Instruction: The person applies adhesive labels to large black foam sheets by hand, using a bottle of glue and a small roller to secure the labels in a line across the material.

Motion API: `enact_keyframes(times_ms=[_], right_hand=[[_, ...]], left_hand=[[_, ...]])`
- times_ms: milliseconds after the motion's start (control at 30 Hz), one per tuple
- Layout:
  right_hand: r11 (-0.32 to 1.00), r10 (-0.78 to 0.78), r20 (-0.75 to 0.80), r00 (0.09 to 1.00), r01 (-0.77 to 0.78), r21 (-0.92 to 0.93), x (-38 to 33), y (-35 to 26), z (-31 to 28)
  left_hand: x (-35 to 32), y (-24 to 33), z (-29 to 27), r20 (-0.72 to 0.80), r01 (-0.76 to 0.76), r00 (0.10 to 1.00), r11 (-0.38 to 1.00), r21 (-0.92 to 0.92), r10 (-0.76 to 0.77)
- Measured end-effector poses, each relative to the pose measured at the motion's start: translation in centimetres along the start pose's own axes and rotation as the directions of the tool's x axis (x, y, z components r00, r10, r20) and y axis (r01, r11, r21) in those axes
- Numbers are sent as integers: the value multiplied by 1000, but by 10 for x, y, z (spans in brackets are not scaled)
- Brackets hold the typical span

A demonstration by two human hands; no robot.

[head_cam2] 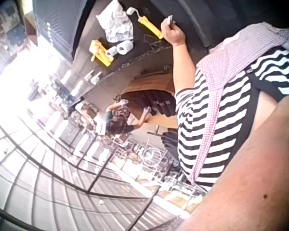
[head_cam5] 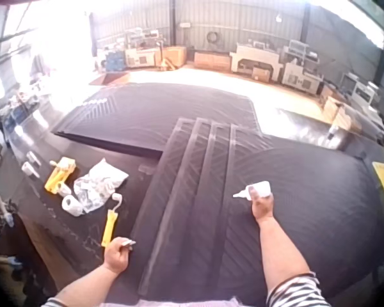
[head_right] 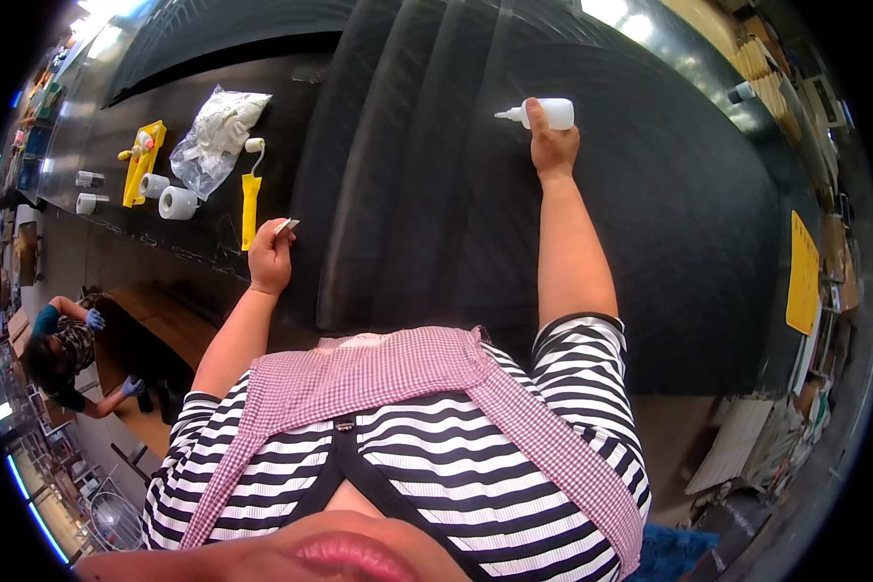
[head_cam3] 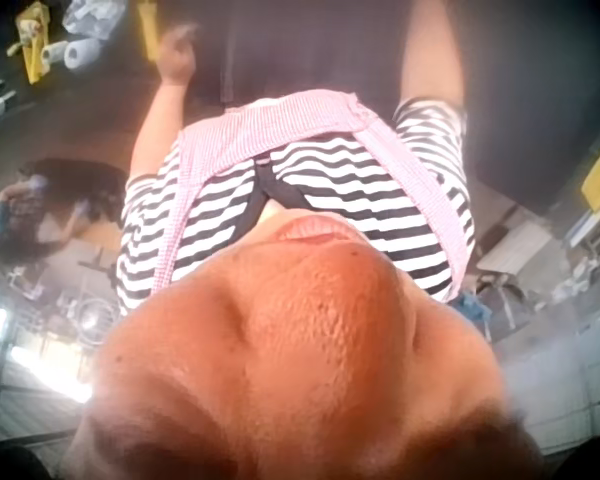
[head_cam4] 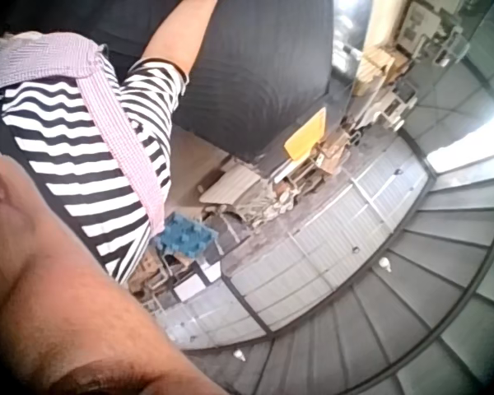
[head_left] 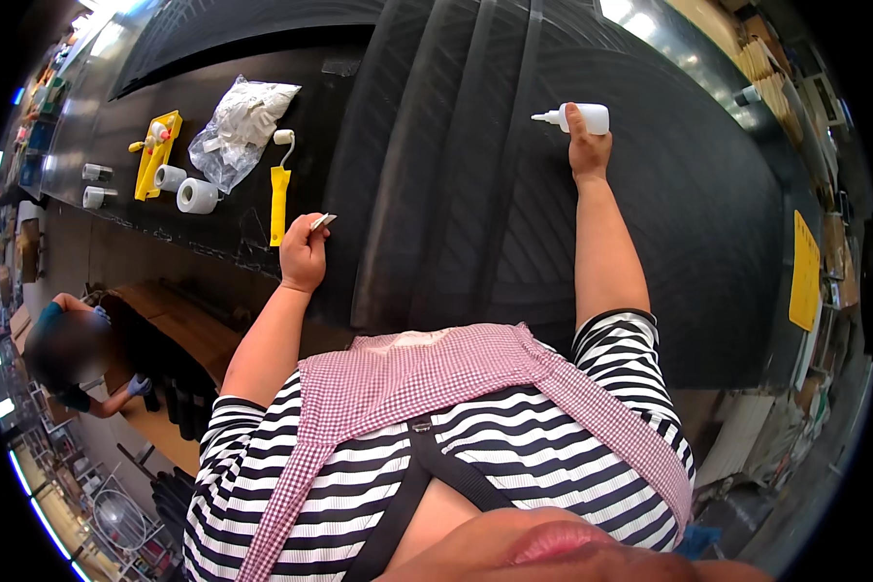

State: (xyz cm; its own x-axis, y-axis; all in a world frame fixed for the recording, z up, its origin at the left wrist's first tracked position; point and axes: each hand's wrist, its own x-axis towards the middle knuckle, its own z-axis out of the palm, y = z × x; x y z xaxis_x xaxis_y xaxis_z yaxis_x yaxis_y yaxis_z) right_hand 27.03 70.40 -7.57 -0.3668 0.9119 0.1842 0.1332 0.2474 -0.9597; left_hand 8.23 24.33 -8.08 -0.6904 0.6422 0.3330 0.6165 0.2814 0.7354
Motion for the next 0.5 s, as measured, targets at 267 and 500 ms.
enact_keyframes(times_ms=[267, 500], right_hand=[[989, 31, 26, 999, -34, 143, 0, 1, 0], [985, 12, 39, 999, -19, 171, 1, 4, -5]], left_hand=[[-1, -1, 1, -8, -3, 1000, 1000, -15, 3], [0, 0, 4, -9, 2, 1000, 1000, -10, -2]])
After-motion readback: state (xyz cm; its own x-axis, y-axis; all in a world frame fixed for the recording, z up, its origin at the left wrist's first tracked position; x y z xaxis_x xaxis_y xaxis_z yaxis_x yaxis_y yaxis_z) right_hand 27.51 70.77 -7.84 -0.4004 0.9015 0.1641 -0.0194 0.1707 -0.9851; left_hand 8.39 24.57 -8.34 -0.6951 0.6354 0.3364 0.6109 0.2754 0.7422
